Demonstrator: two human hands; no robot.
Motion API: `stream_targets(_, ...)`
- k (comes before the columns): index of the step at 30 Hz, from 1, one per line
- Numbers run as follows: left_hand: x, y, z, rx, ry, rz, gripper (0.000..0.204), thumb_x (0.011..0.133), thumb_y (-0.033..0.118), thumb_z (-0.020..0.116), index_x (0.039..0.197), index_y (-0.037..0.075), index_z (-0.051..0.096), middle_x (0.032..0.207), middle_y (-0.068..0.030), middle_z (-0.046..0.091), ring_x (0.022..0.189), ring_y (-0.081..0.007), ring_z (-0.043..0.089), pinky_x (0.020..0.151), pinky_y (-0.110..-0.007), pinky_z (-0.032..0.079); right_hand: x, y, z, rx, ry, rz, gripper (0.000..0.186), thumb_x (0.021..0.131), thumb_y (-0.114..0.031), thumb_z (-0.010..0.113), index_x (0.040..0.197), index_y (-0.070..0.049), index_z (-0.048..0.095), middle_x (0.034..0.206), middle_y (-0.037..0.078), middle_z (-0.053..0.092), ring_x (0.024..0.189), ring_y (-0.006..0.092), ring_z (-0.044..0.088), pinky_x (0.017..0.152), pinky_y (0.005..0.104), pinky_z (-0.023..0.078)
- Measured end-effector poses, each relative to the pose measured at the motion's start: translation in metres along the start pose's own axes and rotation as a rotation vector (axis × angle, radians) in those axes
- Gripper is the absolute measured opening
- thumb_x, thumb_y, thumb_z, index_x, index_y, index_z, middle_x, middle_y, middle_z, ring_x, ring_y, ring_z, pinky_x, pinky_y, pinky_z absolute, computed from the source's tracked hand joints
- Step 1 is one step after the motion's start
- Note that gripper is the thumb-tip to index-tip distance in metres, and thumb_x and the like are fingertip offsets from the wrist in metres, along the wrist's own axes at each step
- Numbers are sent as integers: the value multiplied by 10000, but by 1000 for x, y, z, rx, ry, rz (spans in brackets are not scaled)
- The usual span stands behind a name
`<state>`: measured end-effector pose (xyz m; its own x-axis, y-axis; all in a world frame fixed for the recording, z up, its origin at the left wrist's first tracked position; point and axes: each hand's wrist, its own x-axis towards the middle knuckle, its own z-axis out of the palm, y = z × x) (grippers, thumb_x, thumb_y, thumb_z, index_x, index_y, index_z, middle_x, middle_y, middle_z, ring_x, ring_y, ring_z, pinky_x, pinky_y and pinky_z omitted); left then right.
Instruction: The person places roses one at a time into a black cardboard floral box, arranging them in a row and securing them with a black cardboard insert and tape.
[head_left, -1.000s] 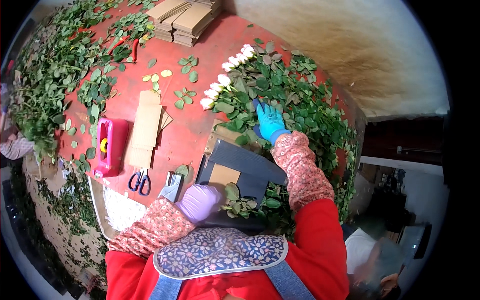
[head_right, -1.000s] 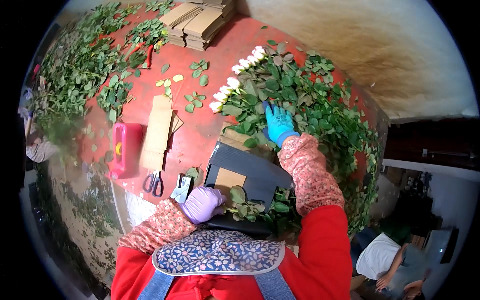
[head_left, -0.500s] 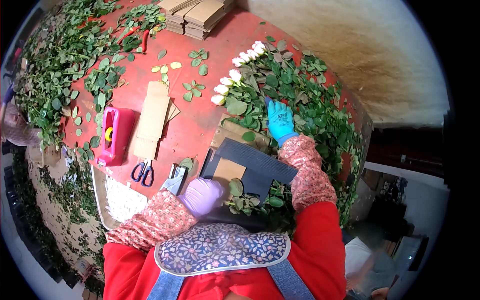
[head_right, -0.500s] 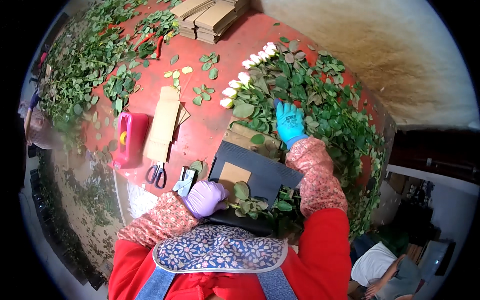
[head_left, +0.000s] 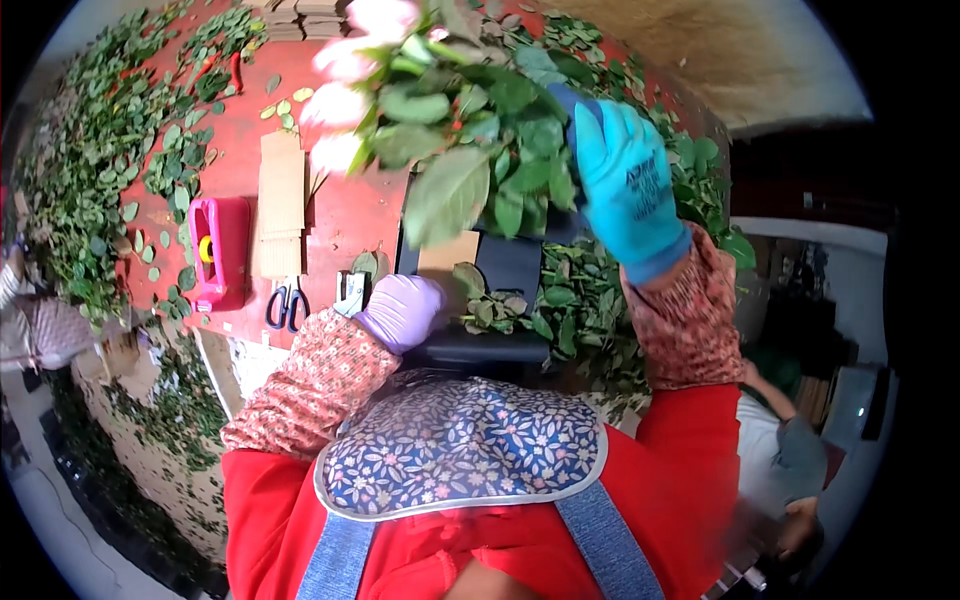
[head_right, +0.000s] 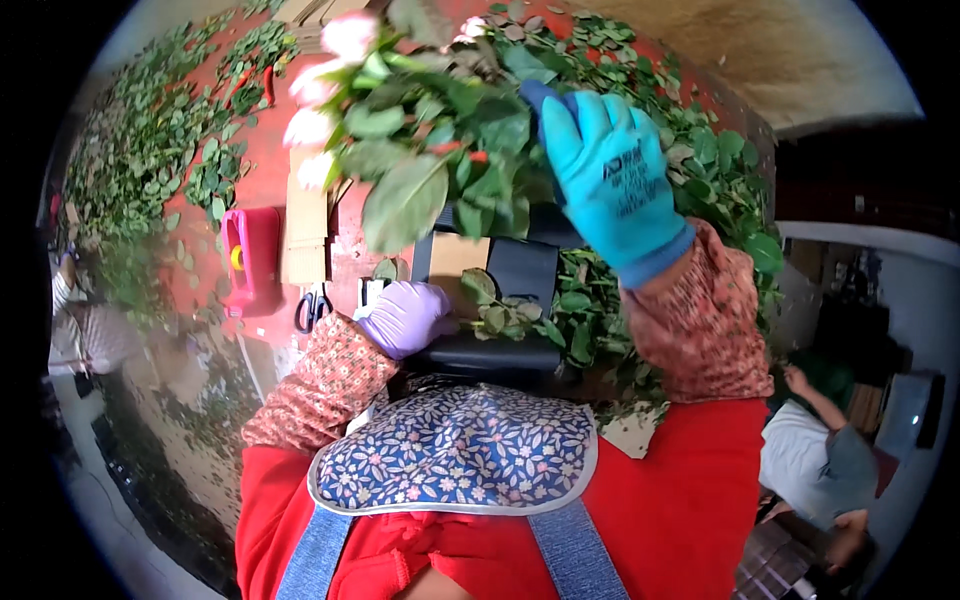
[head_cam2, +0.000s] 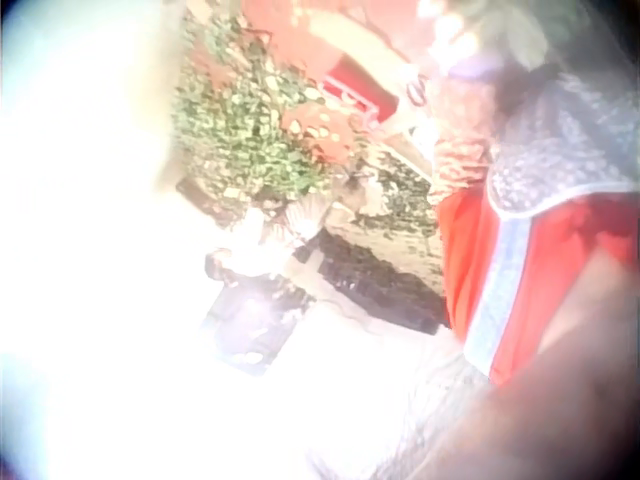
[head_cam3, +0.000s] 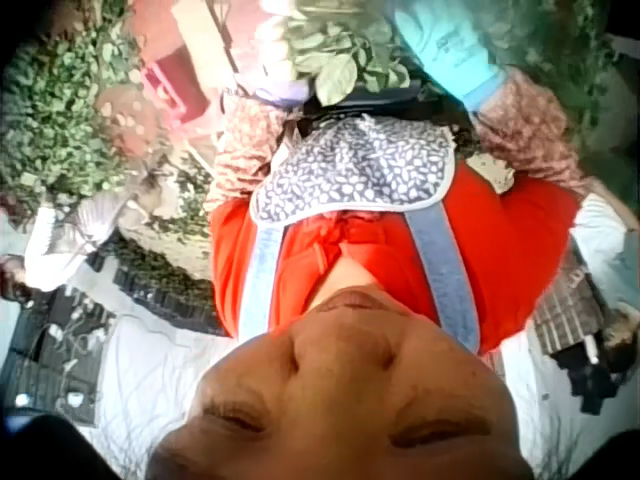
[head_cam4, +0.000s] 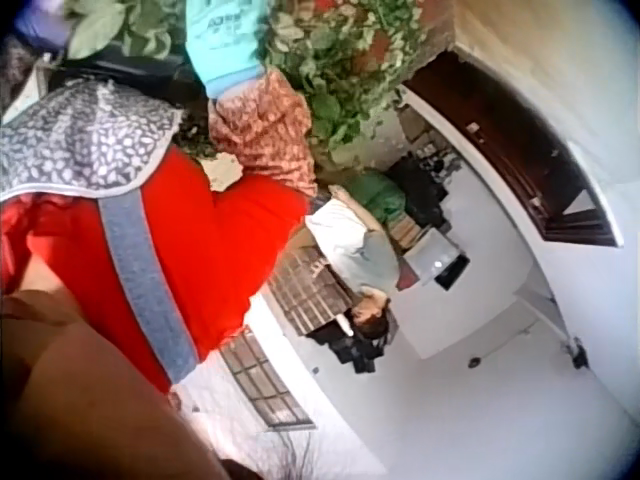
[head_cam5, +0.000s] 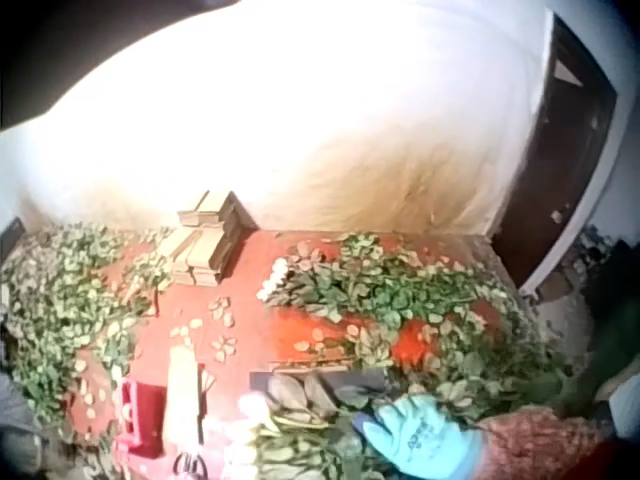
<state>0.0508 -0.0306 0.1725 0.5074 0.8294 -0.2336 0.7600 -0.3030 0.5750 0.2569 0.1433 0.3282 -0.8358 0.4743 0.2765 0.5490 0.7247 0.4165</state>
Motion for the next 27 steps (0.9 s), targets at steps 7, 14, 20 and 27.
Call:
stream_targets(7, 8, 1, -2, -1501, 329, -104, 347, 972, 200, 574, 1289, 57, 572, 1103, -101, 641, 916, -219, 607, 872, -392, 512, -75, -53, -22, 77, -202, -12, 528, 853, -120, 536, 1381, -96, 526, 1010, 77, 531, 919, 246, 516, 910, 459, 423)
stream_targets(14, -14, -31, 22, -214, 130, 130, 343, 1001, 298, 550, 1107, -27, 577, 998, -270, 580, 913, -469, 585, 815, -492, 488, -163, -91, 89, 21, -408, -52, 574, 884, -133, 494, 1456, -97, 462, 1044, 89, 544, 928, 260, 509, 790, 424, 385)
stream_targets(20, -20, -34, 17, -339, -118, 68, 522, 1014, 396, 505, 1310, -31, 555, 1264, -264, 558, 1215, -436, 502, 1063, -446, 379, -174, -108, 128, -160, -604, -80, 627, 894, -102, 476, 1514, -165, 399, 1113, 74, 527, 966, 263, 484, 785, 458, 395)
stream_targets(27, -15, -29, 10, -421, -202, -17, 471, 1016, 357, 503, 1310, -3, 577, 1264, -242, 566, 1210, -405, 514, 1051, -441, 389, -168, -104, 121, 169, -920, 1, 697, 888, -107, 530, 1545, -79, 297, 1331, 146, 516, 1150, 319, 499, 940, 466, 383)
